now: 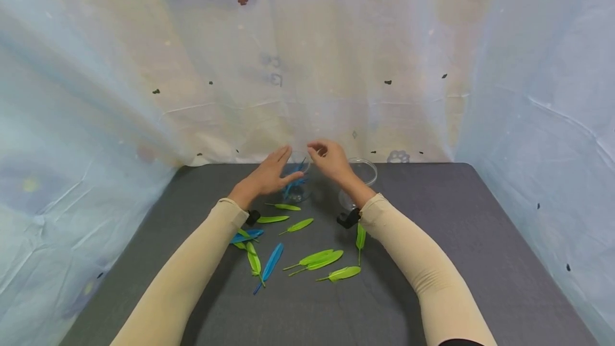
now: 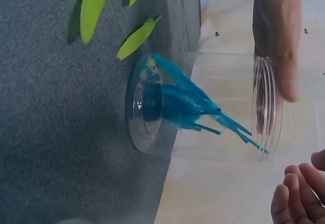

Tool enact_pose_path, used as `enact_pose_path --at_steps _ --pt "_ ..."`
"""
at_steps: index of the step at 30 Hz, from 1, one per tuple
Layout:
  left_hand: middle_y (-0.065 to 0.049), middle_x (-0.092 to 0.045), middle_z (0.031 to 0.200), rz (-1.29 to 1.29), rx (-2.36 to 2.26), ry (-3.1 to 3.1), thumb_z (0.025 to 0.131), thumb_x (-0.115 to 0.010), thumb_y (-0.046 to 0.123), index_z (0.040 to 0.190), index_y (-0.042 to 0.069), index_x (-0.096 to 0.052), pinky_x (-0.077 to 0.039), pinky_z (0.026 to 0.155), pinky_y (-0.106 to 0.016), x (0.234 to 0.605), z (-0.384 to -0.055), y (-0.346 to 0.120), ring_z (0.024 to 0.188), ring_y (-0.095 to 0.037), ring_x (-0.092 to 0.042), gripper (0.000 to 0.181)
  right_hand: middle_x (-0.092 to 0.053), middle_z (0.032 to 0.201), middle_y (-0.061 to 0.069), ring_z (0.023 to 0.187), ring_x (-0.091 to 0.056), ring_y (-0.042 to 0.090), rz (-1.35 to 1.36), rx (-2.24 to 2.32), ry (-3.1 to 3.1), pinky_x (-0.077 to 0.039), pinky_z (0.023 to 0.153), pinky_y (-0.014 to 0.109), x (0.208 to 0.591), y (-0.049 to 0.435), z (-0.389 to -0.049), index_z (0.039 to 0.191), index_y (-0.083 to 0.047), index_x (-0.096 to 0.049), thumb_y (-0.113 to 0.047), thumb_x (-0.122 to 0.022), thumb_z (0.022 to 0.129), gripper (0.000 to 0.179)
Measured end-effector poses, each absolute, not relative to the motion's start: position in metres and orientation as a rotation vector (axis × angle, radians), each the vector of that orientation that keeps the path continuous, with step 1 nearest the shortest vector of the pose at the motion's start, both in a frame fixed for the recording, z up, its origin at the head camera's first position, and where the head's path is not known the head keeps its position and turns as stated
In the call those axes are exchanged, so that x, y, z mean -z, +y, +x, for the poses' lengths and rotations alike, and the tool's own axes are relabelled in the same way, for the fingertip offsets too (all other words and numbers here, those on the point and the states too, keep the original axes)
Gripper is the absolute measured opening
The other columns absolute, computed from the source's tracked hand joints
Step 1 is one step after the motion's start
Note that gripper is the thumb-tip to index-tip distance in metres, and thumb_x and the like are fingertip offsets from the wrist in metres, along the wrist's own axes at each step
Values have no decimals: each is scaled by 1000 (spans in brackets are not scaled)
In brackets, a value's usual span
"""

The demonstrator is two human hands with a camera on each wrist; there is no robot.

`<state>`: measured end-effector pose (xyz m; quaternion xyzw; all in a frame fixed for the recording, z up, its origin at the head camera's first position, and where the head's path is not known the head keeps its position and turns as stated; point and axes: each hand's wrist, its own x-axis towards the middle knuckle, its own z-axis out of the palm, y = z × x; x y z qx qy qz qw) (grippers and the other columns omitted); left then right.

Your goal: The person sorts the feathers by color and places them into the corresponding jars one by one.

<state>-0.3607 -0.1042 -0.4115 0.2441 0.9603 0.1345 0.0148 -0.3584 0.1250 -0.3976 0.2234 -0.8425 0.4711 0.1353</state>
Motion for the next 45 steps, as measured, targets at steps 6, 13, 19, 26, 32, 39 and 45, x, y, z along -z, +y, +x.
enact_pose_path --at_steps 6,13,19,26,32,39,45 --pt "-15 -3 181 770 -576 2931 112 -38 65 172 2 -8 1 135 -48 410 -364 -108 167 -31 -2 92 -71 122 20 110 -70 35 686 -1345 -2466 -58 97 50 398 125 -361 136 1 -68 -11 -66 109 30" --pt "-18 -7 180 808 -908 2802 115 -34 59 172 3 -9 1 134 -52 408 -368 -120 167 -37 -2 84 -66 137 22 123 -66 37 707 -1262 -2557 -56 104 52 398 123 -362 143 2 -62 -14 -67 108 39" --pt "-11 -8 181 793 -1111 2733 114 -39 59 175 17 -12 -8 133 -59 407 -368 -143 167 -33 -6 78 -56 153 23 140 -55 41 779 -1154 -2660 -47 116 55 397 120 -363 154 4 -51 -29 -67 110 57" --pt "-14 -17 179 761 -1093 2743 114 -43 56 172 16 -27 -20 129 -66 410 -362 -172 165 -37 -15 72 -36 171 21 157 -35 41 816 -994 -2824 -34 125 61 397 117 -360 167 -1 -33 -47 -67 107 83" --pt "-16 -24 176 766 -998 2779 114 -49 51 166 13 -40 -23 128 -65 417 -349 -194 163 -38 -21 65 -17 178 19 164 -17 40 879 -950 -2912 -22 130 61 403 111 -358 172 -3 -16 -57 -62 106 97" --pt "-15 -45 164 760 -915 2854 113 -57 45 156 10 -52 -35 123 -63 426 -330 -226 153 -39 -40 56 -8 180 15 166 -10 35 923 -790 -2936 -16 133 57 409 109 -358 173 -6 -6 -66 -57 104 105" --pt "-16 -58 147 771 -880 2864 111 -64 34 143 6 -63 -43 116 -63 433 -312 -249 140 -42 -53 42 -6 181 13 167 -6 33 952 -699 -2933 -12 133 56 409 106 -361 174 -10 -4 -73 -50 104 104"
